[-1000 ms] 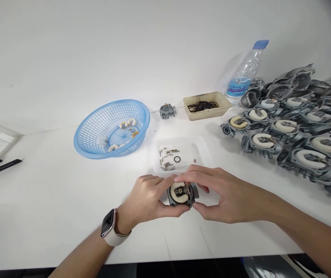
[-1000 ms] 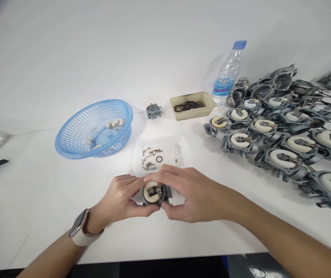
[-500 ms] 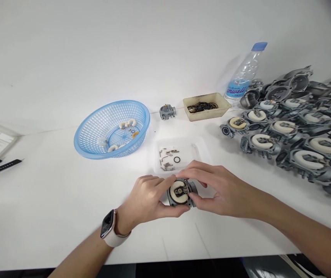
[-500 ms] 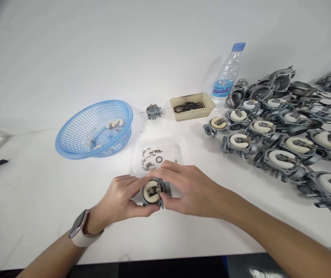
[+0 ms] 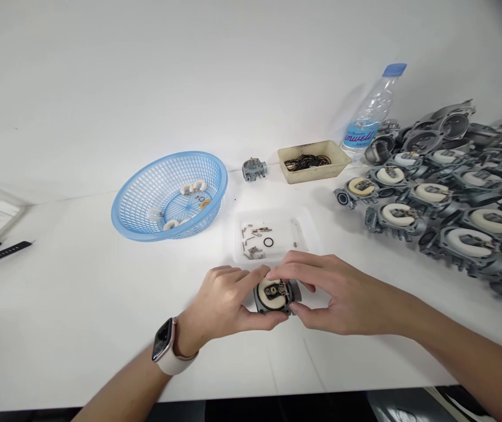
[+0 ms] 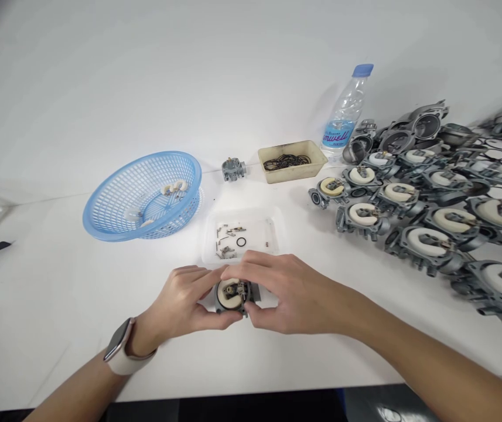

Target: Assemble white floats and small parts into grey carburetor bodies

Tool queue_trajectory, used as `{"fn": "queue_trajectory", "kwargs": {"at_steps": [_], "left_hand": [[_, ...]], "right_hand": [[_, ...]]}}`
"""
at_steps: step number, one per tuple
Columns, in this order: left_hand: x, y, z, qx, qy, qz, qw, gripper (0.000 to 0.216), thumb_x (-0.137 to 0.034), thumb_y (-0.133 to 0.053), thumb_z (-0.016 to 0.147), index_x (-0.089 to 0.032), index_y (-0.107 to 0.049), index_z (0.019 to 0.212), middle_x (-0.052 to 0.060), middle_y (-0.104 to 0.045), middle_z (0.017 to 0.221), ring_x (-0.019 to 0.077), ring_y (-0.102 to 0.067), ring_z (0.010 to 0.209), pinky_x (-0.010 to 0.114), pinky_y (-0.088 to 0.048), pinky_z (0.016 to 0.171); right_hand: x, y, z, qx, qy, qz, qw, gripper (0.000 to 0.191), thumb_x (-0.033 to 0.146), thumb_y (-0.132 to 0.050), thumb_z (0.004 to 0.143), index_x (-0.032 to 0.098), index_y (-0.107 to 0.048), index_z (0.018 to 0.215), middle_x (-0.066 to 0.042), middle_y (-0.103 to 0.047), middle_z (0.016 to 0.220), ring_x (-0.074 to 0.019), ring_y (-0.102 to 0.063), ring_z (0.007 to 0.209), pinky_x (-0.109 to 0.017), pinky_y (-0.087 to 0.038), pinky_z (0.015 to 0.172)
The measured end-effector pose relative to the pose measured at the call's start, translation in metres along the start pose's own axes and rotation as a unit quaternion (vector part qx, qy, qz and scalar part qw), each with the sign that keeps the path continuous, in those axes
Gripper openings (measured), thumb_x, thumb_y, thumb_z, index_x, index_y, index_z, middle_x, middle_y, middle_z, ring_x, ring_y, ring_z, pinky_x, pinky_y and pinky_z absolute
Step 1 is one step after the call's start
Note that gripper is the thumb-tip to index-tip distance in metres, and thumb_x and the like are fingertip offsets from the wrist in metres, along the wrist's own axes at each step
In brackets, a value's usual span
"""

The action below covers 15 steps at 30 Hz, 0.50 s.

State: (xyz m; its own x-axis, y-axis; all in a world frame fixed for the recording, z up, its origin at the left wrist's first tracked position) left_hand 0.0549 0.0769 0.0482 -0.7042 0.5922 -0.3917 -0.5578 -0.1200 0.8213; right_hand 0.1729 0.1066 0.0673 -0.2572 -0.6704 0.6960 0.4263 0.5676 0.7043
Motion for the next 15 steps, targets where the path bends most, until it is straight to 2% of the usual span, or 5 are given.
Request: {"fn": "queue_trajectory", "kwargs": {"at_steps": [6, 15], "left_hand": [[-0.0019, 0.0006, -0.0015, -0.009, -0.011, 0.009, 1.0, 0.053, -0.057, -0.068, 0.087, -0.014, -0.066, 0.117, -0.005, -0.062, 0.061, 0.0133, -0.061, 0.05, 0.028, -0.041, 0.049], [-0.0011, 0.0002, 0.0011, -0.005, -0.01, 0.004, 1.0, 0.05, -0.056, -0.069, 0.086, -0.016, -0.065, 0.116, -0.005, -0.064, 0.063, 0.0135, -0.062, 0.052, 0.028, -0.042, 0.05]], "right_hand": [[-0.0082, 0.0045, -0.0015, -0.05, -0.021, -0.006, 0.999, 0.049, 0.01, -0.061, 0.084, 0.027, -0.059, 0.13, -0.004, -0.062, 0.116, -0.0145, -0.061, 0.083, -0.025, -0.05, 0.063], [-0.0049, 0.0016, 0.0017, -0.018, -0.018, 0.026, 0.999, 0.05, 0.008, -0.062, 0.084, 0.027, -0.058, 0.13, -0.001, -0.064, 0.107, -0.0141, -0.059, 0.083, -0.025, -0.049, 0.066]]}}
Point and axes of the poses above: each hand's wrist, its own z-axis towards the middle knuckle, its own y-axis out of the back of the hand, x = y × z, the point moved 9 cm from there along z, towards the middle knuckle
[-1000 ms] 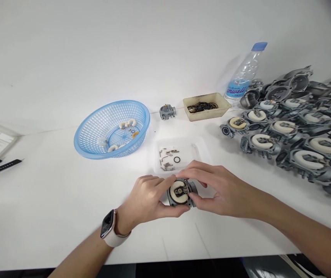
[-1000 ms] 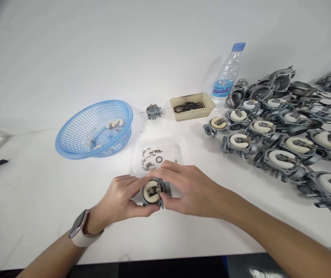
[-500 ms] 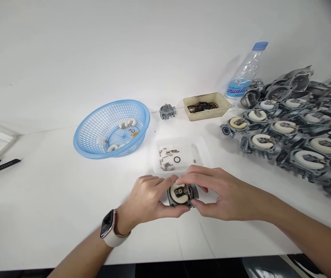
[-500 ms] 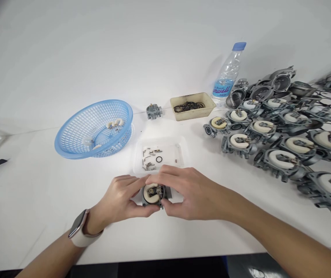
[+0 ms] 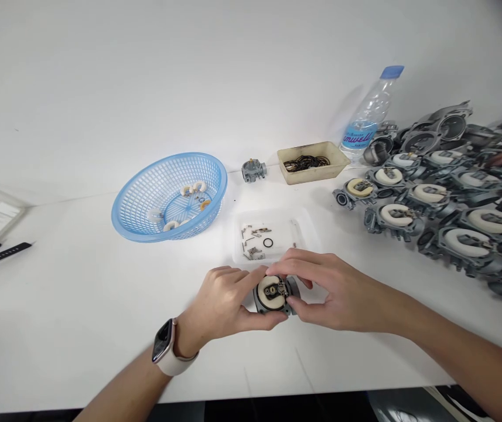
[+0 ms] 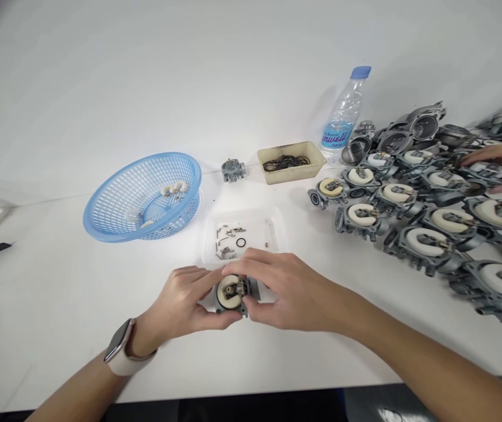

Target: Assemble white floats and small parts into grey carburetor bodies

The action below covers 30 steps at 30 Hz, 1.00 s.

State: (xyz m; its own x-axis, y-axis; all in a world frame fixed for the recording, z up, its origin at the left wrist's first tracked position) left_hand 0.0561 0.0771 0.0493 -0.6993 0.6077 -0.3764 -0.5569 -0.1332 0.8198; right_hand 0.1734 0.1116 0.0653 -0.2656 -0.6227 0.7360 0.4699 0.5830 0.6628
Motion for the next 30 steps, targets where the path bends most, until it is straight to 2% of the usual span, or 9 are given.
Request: {"fn": "queue_trajectory", "kwargs": {"at_steps": [5, 19, 23, 28, 30], "left_hand": [[0.0002, 0.0, -0.0011, -0.002, 0.002, 0.005, 1.0, 0.053, -0.059, -0.069, 0.086, -0.014, -0.066, 0.115, -0.004, -0.064, 0.063, 0.0142, -0.063, 0.052, 0.029, -0.042, 0.051], [-0.002, 0.0015, 0.0004, -0.004, 0.0, 0.007, 1.0, 0.049, -0.057, -0.063, 0.089, -0.014, -0.066, 0.112, -0.003, -0.063, 0.059, 0.0131, -0.06, 0.05, 0.026, -0.041, 0.05], [-0.0015, 0.0009, -0.0002, -0.002, -0.002, 0.003, 1.0, 0.05, -0.057, -0.065, 0.088, -0.015, -0.065, 0.116, -0.003, -0.065, 0.062, 0.0135, -0.061, 0.051, 0.026, -0.041, 0.05], [0.0003, 0.0007, 0.0005, -0.002, 0.002, 0.012, 1.0, 0.05, -0.057, -0.066, 0.087, -0.016, -0.066, 0.116, -0.004, -0.061, 0.059, 0.0135, -0.059, 0.049, 0.027, -0.04, 0.049], [-0.0002, 0.0009, 0.0008, -0.003, 0.0, 0.011, 1.0, 0.05, -0.057, -0.067, 0.087, -0.017, -0.066, 0.118, -0.005, -0.06, 0.059, 0.0133, -0.059, 0.048, 0.027, -0.04, 0.049]], "right_hand": [[0.0026, -0.0015, -0.0011, 0.03, -0.002, 0.019, 0.999, 0.048, 0.009, -0.066, 0.082, 0.027, -0.059, 0.127, 0.0, -0.065, 0.106, -0.0139, -0.057, 0.082, -0.025, -0.048, 0.068], [0.0018, -0.0008, -0.0007, 0.004, 0.011, -0.004, 1.0, 0.043, 0.011, -0.062, 0.085, 0.026, -0.061, 0.126, -0.004, -0.062, 0.112, -0.0143, -0.06, 0.081, -0.025, -0.049, 0.064], [0.0021, 0.0001, -0.0021, 0.004, 0.014, 0.013, 1.0, 0.049, 0.009, -0.063, 0.083, 0.026, -0.058, 0.128, -0.003, -0.063, 0.108, -0.0142, -0.058, 0.08, -0.025, -0.049, 0.065], [-0.0013, 0.0024, -0.0013, 0.003, -0.016, 0.012, 1.0, 0.054, 0.01, -0.063, 0.084, 0.028, -0.055, 0.134, -0.003, -0.062, 0.113, -0.0139, -0.057, 0.08, -0.025, -0.049, 0.067], [-0.0018, 0.0012, -0.0009, 0.015, -0.025, 0.011, 1.0, 0.055, 0.011, -0.064, 0.084, 0.029, -0.054, 0.135, -0.001, -0.062, 0.107, -0.0136, -0.056, 0.078, -0.025, -0.049, 0.066]]}}
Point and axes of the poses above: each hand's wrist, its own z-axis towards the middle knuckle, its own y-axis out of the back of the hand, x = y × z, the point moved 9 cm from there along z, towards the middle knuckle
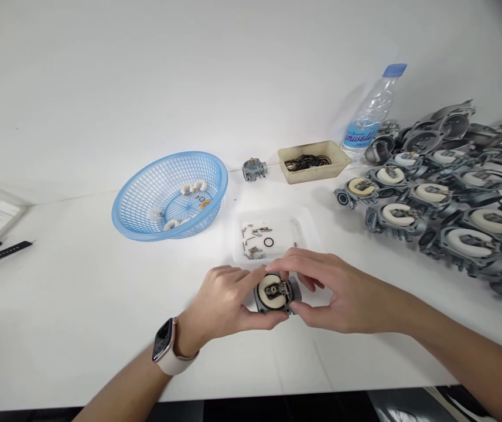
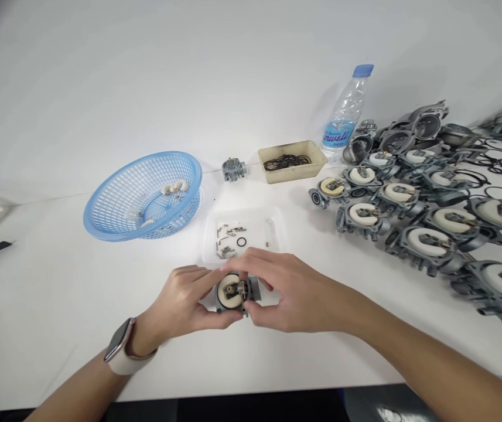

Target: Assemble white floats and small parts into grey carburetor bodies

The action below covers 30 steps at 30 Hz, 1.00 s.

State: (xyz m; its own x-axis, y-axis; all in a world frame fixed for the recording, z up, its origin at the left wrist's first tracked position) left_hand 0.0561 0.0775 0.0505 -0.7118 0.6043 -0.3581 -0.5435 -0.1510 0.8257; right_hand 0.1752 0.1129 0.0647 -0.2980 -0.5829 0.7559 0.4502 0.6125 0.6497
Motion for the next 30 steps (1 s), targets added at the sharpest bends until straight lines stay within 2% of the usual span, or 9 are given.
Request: {"fn": "queue_trajectory", "kwargs": {"at_steps": [5, 7, 13, 16, 20, 22, 26, 30], "left_hand": [[-0.001, 0.001, -0.001, -0.005, -0.002, -0.004, 1.0, 0.046, -0.055, -0.068, 0.086, -0.017, -0.066, 0.113, -0.005, -0.062, 0.06, 0.0135, -0.06, 0.05, 0.027, -0.04, 0.049], [-0.002, 0.001, -0.002, -0.004, -0.003, -0.003, 1.0, 0.046, -0.055, -0.067, 0.087, -0.016, -0.066, 0.112, -0.004, -0.062, 0.06, 0.0137, -0.061, 0.05, 0.027, -0.04, 0.049], [0.0, 0.0, -0.002, -0.005, -0.002, 0.009, 1.0, 0.054, -0.061, -0.063, 0.089, -0.014, -0.064, 0.116, -0.002, -0.066, 0.062, 0.0143, -0.062, 0.05, 0.027, -0.043, 0.05], [0.001, 0.001, -0.001, -0.007, -0.002, 0.006, 1.0, 0.054, -0.061, -0.062, 0.089, -0.015, -0.064, 0.116, -0.002, -0.066, 0.061, 0.0142, -0.062, 0.049, 0.027, -0.043, 0.049], [-0.001, 0.001, 0.0, -0.004, -0.007, 0.003, 1.0, 0.053, -0.06, -0.063, 0.089, -0.016, -0.063, 0.119, -0.003, -0.064, 0.06, 0.0144, -0.062, 0.05, 0.027, -0.042, 0.049], [-0.001, 0.001, -0.001, -0.004, -0.008, 0.002, 1.0, 0.054, -0.06, -0.063, 0.089, -0.016, -0.063, 0.119, -0.003, -0.064, 0.06, 0.0147, -0.063, 0.05, 0.027, -0.042, 0.05], [-0.001, 0.001, -0.002, -0.006, -0.008, 0.002, 1.0, 0.055, -0.06, -0.066, 0.088, -0.014, -0.063, 0.117, -0.002, -0.067, 0.064, 0.0155, -0.064, 0.053, 0.027, -0.042, 0.051], [0.001, -0.001, -0.002, 0.0, -0.004, -0.002, 1.0, 0.054, -0.059, -0.067, 0.087, -0.016, -0.064, 0.119, -0.004, -0.064, 0.061, 0.0147, -0.062, 0.051, 0.027, -0.041, 0.05]], "right_hand": [[0.002, -0.001, 0.0, 0.011, 0.004, -0.013, 1.0, 0.055, 0.011, -0.065, 0.083, 0.029, -0.055, 0.134, 0.0, -0.062, 0.098, -0.0143, -0.057, 0.077, -0.025, -0.049, 0.066], [0.002, -0.002, -0.001, 0.006, 0.015, -0.022, 1.0, 0.054, 0.01, -0.064, 0.083, 0.028, -0.055, 0.134, -0.001, -0.063, 0.103, -0.0146, -0.059, 0.079, -0.025, -0.05, 0.067], [-0.004, 0.004, -0.001, -0.077, 0.018, -0.071, 0.994, 0.052, 0.016, -0.063, 0.084, 0.027, -0.055, 0.134, -0.007, -0.059, 0.125, -0.0159, -0.063, 0.082, -0.031, -0.055, 0.072], [-0.003, 0.004, -0.001, -0.063, 0.014, -0.048, 0.997, 0.054, 0.016, -0.064, 0.084, 0.029, -0.054, 0.136, -0.006, -0.058, 0.124, -0.0159, -0.062, 0.084, -0.029, -0.054, 0.069], [-0.003, 0.0, -0.002, 0.002, -0.015, 0.033, 0.999, 0.056, 0.01, -0.065, 0.08, 0.03, -0.054, 0.131, -0.001, -0.061, 0.108, -0.014, -0.056, 0.076, -0.026, -0.051, 0.066], [-0.004, 0.003, -0.003, -0.002, -0.027, 0.066, 0.997, 0.057, 0.008, -0.064, 0.078, 0.03, -0.053, 0.129, -0.001, -0.059, 0.107, -0.0133, -0.054, 0.074, -0.026, -0.051, 0.066], [-0.008, 0.009, -0.004, -0.035, -0.038, 0.059, 0.997, 0.059, 0.01, -0.067, 0.078, 0.031, -0.05, 0.131, -0.002, -0.057, 0.111, -0.0146, -0.054, 0.077, -0.028, -0.051, 0.067], [-0.005, 0.001, -0.001, 0.009, -0.033, 0.04, 0.999, 0.057, 0.01, -0.066, 0.08, 0.031, -0.053, 0.132, -0.001, -0.059, 0.107, -0.0138, -0.053, 0.076, -0.027, -0.05, 0.067]]}}
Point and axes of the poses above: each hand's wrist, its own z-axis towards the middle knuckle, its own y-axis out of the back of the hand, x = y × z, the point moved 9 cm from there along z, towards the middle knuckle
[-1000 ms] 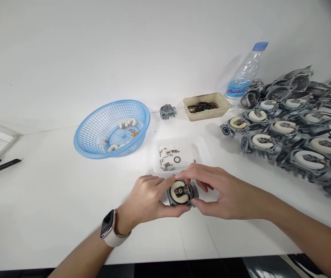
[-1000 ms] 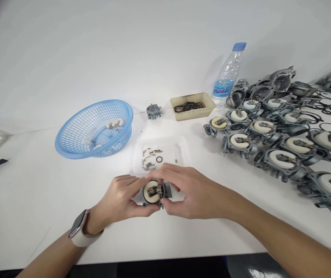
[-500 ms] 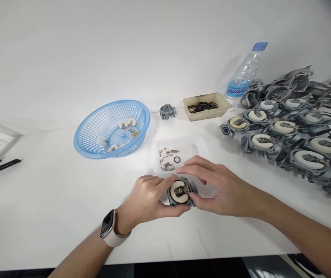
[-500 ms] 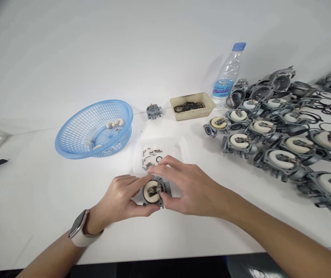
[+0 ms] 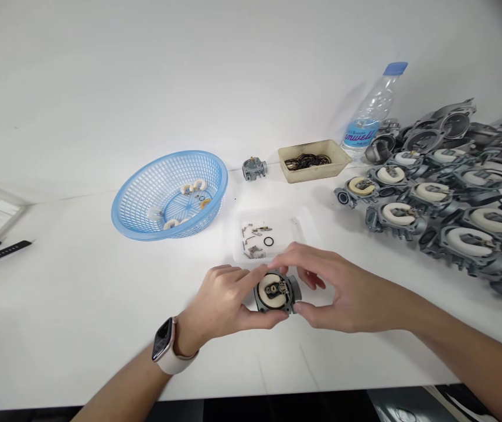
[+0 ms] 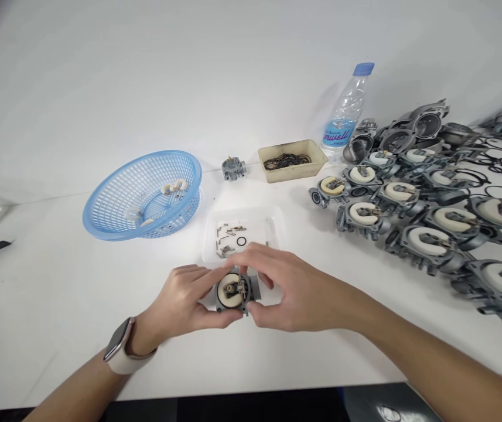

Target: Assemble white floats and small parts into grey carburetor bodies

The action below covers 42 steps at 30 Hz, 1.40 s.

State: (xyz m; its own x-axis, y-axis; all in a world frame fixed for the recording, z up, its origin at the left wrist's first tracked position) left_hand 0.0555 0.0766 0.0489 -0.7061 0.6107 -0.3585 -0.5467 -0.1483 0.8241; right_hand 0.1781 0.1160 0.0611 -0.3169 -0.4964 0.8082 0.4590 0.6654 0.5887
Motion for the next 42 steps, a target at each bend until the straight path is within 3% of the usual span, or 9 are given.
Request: {"fn": "queue_trajectory", "kwargs": {"at_steps": [5, 11, 18, 25, 30, 37, 42], "left_hand": [[0.0, 0.0, 0.0, 0.004, 0.007, -0.006, 1.0, 0.047, -0.058, -0.065, 0.088, -0.016, -0.066, 0.11, -0.003, -0.064, 0.061, 0.0138, -0.061, 0.051, 0.027, -0.041, 0.05], [-0.001, 0.0, 0.0, 0.005, 0.005, -0.011, 1.0, 0.051, -0.058, -0.067, 0.087, -0.015, -0.066, 0.115, -0.003, -0.065, 0.062, 0.0144, -0.062, 0.051, 0.027, -0.041, 0.05], [0.0, 0.0, 0.001, 0.008, 0.015, -0.009, 1.0, 0.052, -0.056, -0.068, 0.086, -0.014, -0.066, 0.117, -0.003, -0.065, 0.063, 0.0142, -0.062, 0.051, 0.027, -0.043, 0.051], [-0.001, 0.0, 0.001, 0.008, 0.008, -0.005, 1.0, 0.048, -0.053, -0.068, 0.087, -0.014, -0.066, 0.115, -0.005, -0.061, 0.059, 0.0129, -0.058, 0.048, 0.027, -0.041, 0.05], [-0.001, 0.0, 0.0, 0.0, 0.002, 0.006, 1.0, 0.05, -0.056, -0.066, 0.088, -0.014, -0.066, 0.116, -0.004, -0.063, 0.061, 0.0137, -0.06, 0.05, 0.027, -0.041, 0.05], [-0.001, 0.0, 0.0, -0.002, 0.001, 0.008, 1.0, 0.054, -0.059, -0.065, 0.088, -0.013, -0.065, 0.117, -0.003, -0.064, 0.061, 0.0145, -0.062, 0.051, 0.028, -0.043, 0.051], [-0.001, 0.0, 0.0, -0.001, -0.002, 0.004, 1.0, 0.055, -0.06, -0.066, 0.088, -0.014, -0.064, 0.119, -0.004, -0.064, 0.062, 0.0147, -0.062, 0.051, 0.028, -0.042, 0.05]], "right_hand": [[0.007, -0.003, 0.002, 0.013, 0.026, -0.006, 1.0, 0.056, 0.008, -0.063, 0.081, 0.03, -0.057, 0.131, -0.001, -0.062, 0.104, -0.0148, -0.056, 0.08, -0.024, -0.05, 0.066], [0.007, 0.0, 0.001, 0.007, 0.034, -0.011, 0.999, 0.054, 0.007, -0.063, 0.081, 0.03, -0.058, 0.13, -0.001, -0.063, 0.101, -0.0151, -0.058, 0.08, -0.024, -0.051, 0.066], [0.01, -0.004, -0.002, -0.025, 0.076, -0.081, 0.994, 0.045, 0.012, -0.064, 0.084, 0.027, -0.059, 0.126, -0.004, -0.059, 0.116, -0.0134, -0.059, 0.077, -0.027, -0.051, 0.067], [0.015, -0.01, -0.004, -0.002, 0.106, -0.081, 0.991, 0.053, 0.012, -0.066, 0.08, 0.026, -0.056, 0.131, -0.006, -0.056, 0.121, -0.0151, -0.06, 0.083, -0.03, -0.054, 0.074], [0.009, 0.0, -0.003, -0.083, 0.08, -0.144, 0.983, 0.046, 0.015, -0.061, 0.085, 0.029, -0.057, 0.129, -0.005, -0.055, 0.12, -0.009, -0.052, 0.062, -0.028, -0.048, 0.058], [0.011, 0.013, -0.007, -0.133, 0.086, -0.092, 0.983, 0.05, 0.014, -0.06, 0.085, 0.029, -0.054, 0.132, -0.006, -0.051, 0.126, -0.0108, -0.055, 0.07, -0.027, -0.049, 0.06], [-0.002, -0.001, -0.002, -0.024, 0.006, 0.001, 1.0, 0.048, 0.011, -0.058, 0.088, 0.032, -0.053, 0.132, 0.001, -0.061, 0.11, -0.0117, -0.053, 0.07, -0.026, -0.049, 0.062]]}}
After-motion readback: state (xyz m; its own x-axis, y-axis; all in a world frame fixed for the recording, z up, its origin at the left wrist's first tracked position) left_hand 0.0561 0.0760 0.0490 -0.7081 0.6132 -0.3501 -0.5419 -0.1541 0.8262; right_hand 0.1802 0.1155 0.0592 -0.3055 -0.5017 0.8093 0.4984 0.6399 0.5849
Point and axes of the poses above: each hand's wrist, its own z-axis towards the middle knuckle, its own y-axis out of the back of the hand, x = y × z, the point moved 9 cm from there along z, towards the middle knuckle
